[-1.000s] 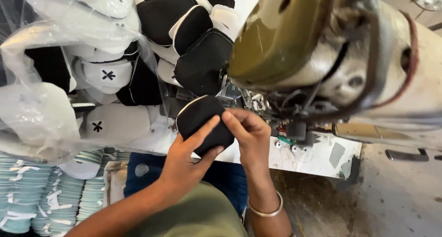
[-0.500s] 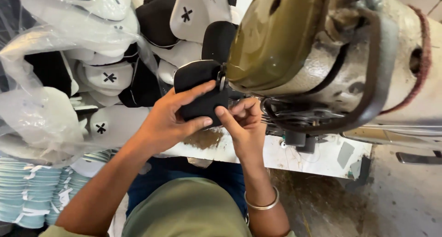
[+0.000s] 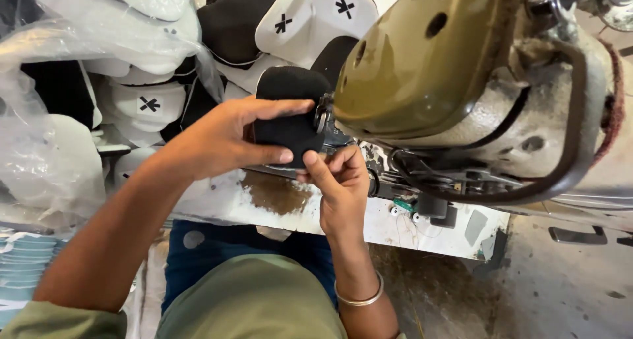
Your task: The person uses a sewing machine to stitch the edges of black and white fabric pieces, likely face masks. They repeatedly pick up a piece, guide it under the needle, sew along the perimeter, and then place the finished item on a growing pile to the left.
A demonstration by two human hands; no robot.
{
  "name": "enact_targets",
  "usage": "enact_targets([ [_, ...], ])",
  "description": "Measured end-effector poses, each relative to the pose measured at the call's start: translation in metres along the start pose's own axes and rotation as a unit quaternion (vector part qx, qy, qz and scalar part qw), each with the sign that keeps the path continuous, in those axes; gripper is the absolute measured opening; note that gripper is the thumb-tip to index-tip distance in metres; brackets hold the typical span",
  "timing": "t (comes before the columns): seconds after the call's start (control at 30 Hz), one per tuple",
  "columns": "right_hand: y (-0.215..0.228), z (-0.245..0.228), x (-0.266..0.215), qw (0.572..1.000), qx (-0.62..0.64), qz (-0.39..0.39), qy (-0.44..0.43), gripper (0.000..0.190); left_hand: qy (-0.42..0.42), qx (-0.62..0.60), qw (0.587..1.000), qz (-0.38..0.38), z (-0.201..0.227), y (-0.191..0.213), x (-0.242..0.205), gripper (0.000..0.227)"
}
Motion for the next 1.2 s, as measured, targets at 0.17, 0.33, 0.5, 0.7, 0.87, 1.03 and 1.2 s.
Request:
enact_targets([
  [0.17,0.001,-0.003,0.007,0.999,-0.001,0.034,0.017,0.034,0.091,-0.103,0.99,-0.007,-0.01,0.002,0.014,0.071],
  [0.33,0.004,-0.006,0.009,0.996,-0.016,0.068,0.048,0.037,0.114,-0.1,0.988,0.024,-0.014,0.002,0.015,0.071],
  [0.5,-0.001,-0.012,0.006,0.995,-0.028,0.069,0.063,0.033,0.015,0.045,0.973,0.228,-0.006,0.0,-0.021,0.066],
  [0.7,0.006,-0.003,0.012,0.998,0.007,0.039,0.045,0.041,0.098,-0.139,0.91,0.378,-0.056,-0.041,-0.077,0.048],
  [0.87,0.006,-0.011,0.014,0.996,0.009,0.084,0.038,0.041,-0.007,-0.169,0.903,0.395,-0.015,0.001,-0.053,0.039],
  [1.03,0.011,-0.013,0.009,0.993,-0.013,0.112,0.02,0.037,0.012,-0.099,0.931,0.352,-0.02,-0.019,-0.073,0.039],
  [1.2,0.01,-0.01,0.007,0.998,-0.008,0.051,0.028,0.036,0.109,-0.115,0.924,0.349,-0.04,-0.063,-0.093,0.035],
])
Point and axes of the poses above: each hand's wrist, its own x-axis towards the middle knuckle, its own y-axis out of the back of the hand, z = x × y, the point moved 9 cm from there along x, towards the middle knuckle, and after that the axes turned 12 degrees about -y, right-handed, at the moved point
